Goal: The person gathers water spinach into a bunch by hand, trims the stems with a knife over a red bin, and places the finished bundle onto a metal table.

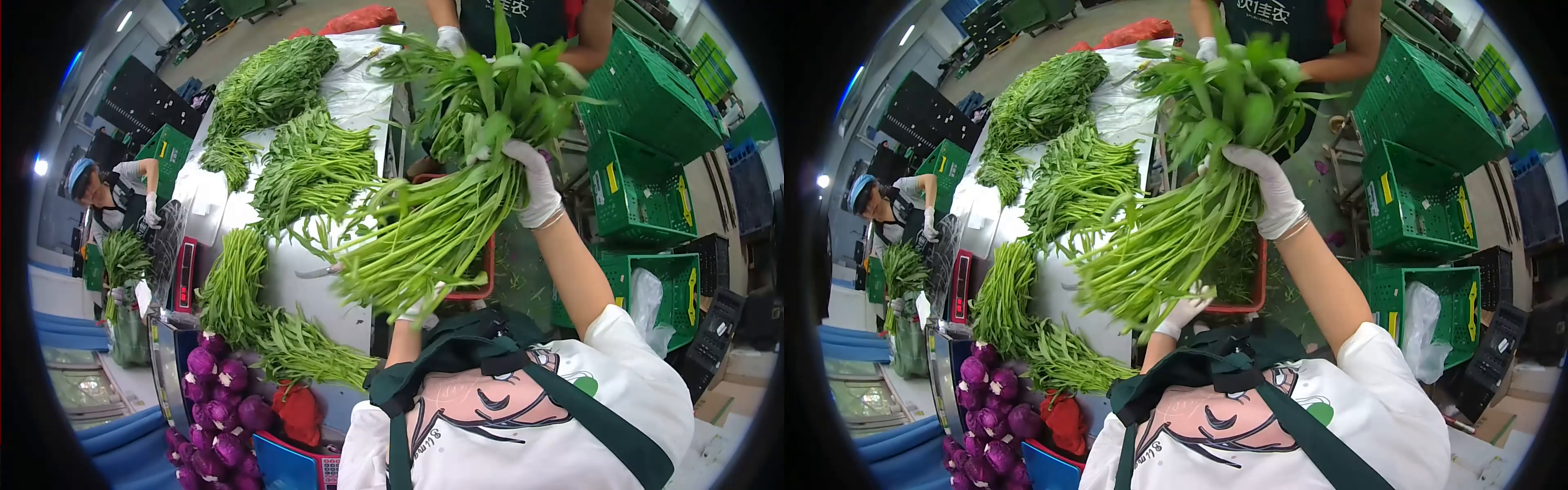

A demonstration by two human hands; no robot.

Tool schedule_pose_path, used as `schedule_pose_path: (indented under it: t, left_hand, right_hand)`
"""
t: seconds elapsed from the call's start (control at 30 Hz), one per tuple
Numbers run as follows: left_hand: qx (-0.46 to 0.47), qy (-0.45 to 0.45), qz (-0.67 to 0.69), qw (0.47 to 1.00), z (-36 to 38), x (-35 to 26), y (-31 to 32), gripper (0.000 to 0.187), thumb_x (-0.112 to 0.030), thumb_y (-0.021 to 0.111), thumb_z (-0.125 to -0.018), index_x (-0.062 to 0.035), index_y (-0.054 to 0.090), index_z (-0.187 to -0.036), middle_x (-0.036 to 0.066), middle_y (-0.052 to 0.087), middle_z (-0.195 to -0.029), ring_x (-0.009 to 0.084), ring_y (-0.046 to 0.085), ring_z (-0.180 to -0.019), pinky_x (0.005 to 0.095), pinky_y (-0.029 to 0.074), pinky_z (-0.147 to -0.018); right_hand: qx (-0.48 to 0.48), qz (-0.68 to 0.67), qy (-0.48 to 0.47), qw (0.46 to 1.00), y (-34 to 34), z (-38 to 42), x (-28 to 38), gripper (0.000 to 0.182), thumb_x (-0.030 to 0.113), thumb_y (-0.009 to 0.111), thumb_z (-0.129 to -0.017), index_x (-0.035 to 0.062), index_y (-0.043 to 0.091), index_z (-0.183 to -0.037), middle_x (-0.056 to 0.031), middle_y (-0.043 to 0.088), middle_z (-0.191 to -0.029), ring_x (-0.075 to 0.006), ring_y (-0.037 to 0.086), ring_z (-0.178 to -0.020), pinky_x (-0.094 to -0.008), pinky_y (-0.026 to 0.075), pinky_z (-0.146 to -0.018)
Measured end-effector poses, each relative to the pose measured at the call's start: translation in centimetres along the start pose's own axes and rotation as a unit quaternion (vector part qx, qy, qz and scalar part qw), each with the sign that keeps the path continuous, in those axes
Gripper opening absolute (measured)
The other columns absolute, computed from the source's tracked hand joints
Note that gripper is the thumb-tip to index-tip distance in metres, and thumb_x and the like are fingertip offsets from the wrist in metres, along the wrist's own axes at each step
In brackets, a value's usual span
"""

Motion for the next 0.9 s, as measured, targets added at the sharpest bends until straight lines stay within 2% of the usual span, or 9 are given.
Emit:
schedule_pose_path:
  t: [0.1, 0.17, 0.27, 0.43, 0.5, 0.57, 0.6, 0.8, 0.9]
  left_hand:
    - [0.072, 0.127, -0.599, 0.787, 1.9, 4.1, 11.2, 0.059, -0.051, 0.039, -0.087, -0.0121, 0.037, -0.132, 0.014, 0.038, -0.134, 0.0337, 0.037, -0.122, 0.0548, 0.027, -0.101]
    - [0.09, 0.046, -0.339, 0.935, 4.5, 5.6, 20.4, 0.066, -0.052, 0.045, -0.085, -0.0098, 0.031, -0.134, 0.013, 0.038, -0.136, 0.0337, 0.039, -0.121, 0.0527, 0.027, -0.102]
    - [0.026, -0.042, -0.18, 0.982, 4.4, 4.7, 20.1, 0.068, -0.054, 0.042, -0.085, -0.0068, 0.033, -0.133, 0.015, 0.037, -0.135, 0.0345, 0.036, -0.123, 0.0507, 0.028, -0.101]
    - [-0.184, 0.139, -0.489, 0.842, 2.8, 2.5, 17.1, 0.055, -0.043, 0.049, -0.086, -0.0067, 0.042, -0.127, 0.012, 0.044, -0.128, 0.029, 0.043, -0.115, 0.0448, 0.034, -0.096]
    - [-0.018, 0.417, -0.629, 0.656, 3.3, 4.1, 23.1, 0.043, -0.019, 0.059, -0.08, -0.0036, 0.049, -0.12, 0.013, 0.047, -0.12, 0.0275, 0.047, -0.107, 0.0385, 0.037, -0.094]
    - [0.083, 0.55, -0.798, 0.232, 6.9, 9.1, 31.8, 0.047, 0.002, 0.053, -0.064, -0.0065, 0.056, -0.11, 0.016, 0.049, -0.114, 0.031, 0.049, -0.102, 0.0411, 0.038, -0.091]
    - [0.233, 0.538, -0.793, 0.164, 6.9, 10.7, 33.5, 0.05, 0.002, 0.051, -0.054, -0.0051, 0.058, -0.103, 0.015, 0.051, -0.106, 0.0322, 0.05, -0.1, 0.0385, 0.041, -0.087]
    - [0.27, 0.363, -0.878, 0.154, 5.0, 10.5, 29.3, 0.03, 0.002, 0.053, -0.055, -0.0041, 0.053, -0.085, 0.012, 0.054, -0.092, 0.0348, 0.051, -0.09, 0.0415, 0.045, -0.075]
    - [0.205, 0.29, -0.882, 0.309, 4.1, 7.5, 20.7, 0.008, 0.004, 0.053, -0.062, -0.0012, 0.052, -0.067, 0.016, 0.055, -0.082, 0.0344, 0.054, -0.079, 0.0381, 0.046, -0.068]
  right_hand:
    - [-0.076, 0.158, -0.001, 0.985, -1.5, 0.0, -0.2, 0.035, 0.013, 0.061, -0.077, -0.0017, 0.054, -0.108, -0.0087, 0.062, -0.092, -0.0182, 0.062, -0.078, -0.0306, 0.052, -0.071]
    - [-0.086, 0.186, -0.029, 0.978, -2.3, 0.0, 1.1, 0.034, 0.008, 0.063, -0.075, -0.0002, 0.054, -0.107, -0.0073, 0.062, -0.095, -0.0161, 0.062, -0.08, -0.0285, 0.052, -0.071]
    - [-0.075, 0.204, -0.081, 0.973, -2.5, 0.3, 3.3, 0.04, 0.005, 0.063, -0.074, 0.0001, 0.051, -0.113, -0.0067, 0.059, -0.101, -0.0161, 0.06, -0.087, -0.0285, 0.05, -0.076]
    - [-0.01, 0.34, -0.112, 0.934, 1.9, -0.1, 5.8, 0.04, 0.002, 0.064, -0.073, -0.0013, 0.054, -0.111, -0.0064, 0.061, -0.099, -0.013, 0.058, -0.088, -0.0267, 0.047, -0.08]
    - [0.018, 0.406, -0.09, 0.909, 3.1, -0.6, 5.8, 0.043, 0.003, 0.066, -0.071, -0.0021, 0.054, -0.111, -0.0064, 0.061, -0.101, -0.0122, 0.055, -0.091, -0.0261, 0.044, -0.082]
    - [0.038, 0.384, -0.046, 0.921, 4.1, -0.9, 5.0, 0.042, 0.002, 0.066, -0.071, -0.0019, 0.054, -0.11, -0.0065, 0.06, -0.101, -0.0125, 0.055, -0.092, -0.0263, 0.045, -0.082]
    - [0.055, 0.399, -0.04, 0.915, 4.6, -1.1, 4.7, 0.039, 0.004, 0.066, -0.071, -0.0017, 0.055, -0.108, -0.0067, 0.061, -0.1, -0.0122, 0.055, -0.091, -0.0265, 0.045, -0.081]
    - [0.045, 0.453, -0.125, 0.882, 8.5, -1.2, 7.9, 0.033, 0.011, 0.066, -0.073, -0.0012, 0.058, -0.102, -0.0071, 0.063, -0.087, -0.0121, 0.058, -0.076, -0.0265, 0.048, -0.069]
    - [0.013, 0.403, -0.139, 0.905, 8.0, -1.7, 10.0, 0.033, 0.012, 0.067, -0.073, -0.0021, 0.059, -0.102, -0.0071, 0.063, -0.087, -0.0129, 0.06, -0.074, -0.0257, 0.049, -0.067]
Point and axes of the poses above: each hand's wrist, its own z-axis away from the middle knuckle, its own y-axis out of the palm, x = y × z, the point moved 3 cm from there along -z, towards the middle knuckle
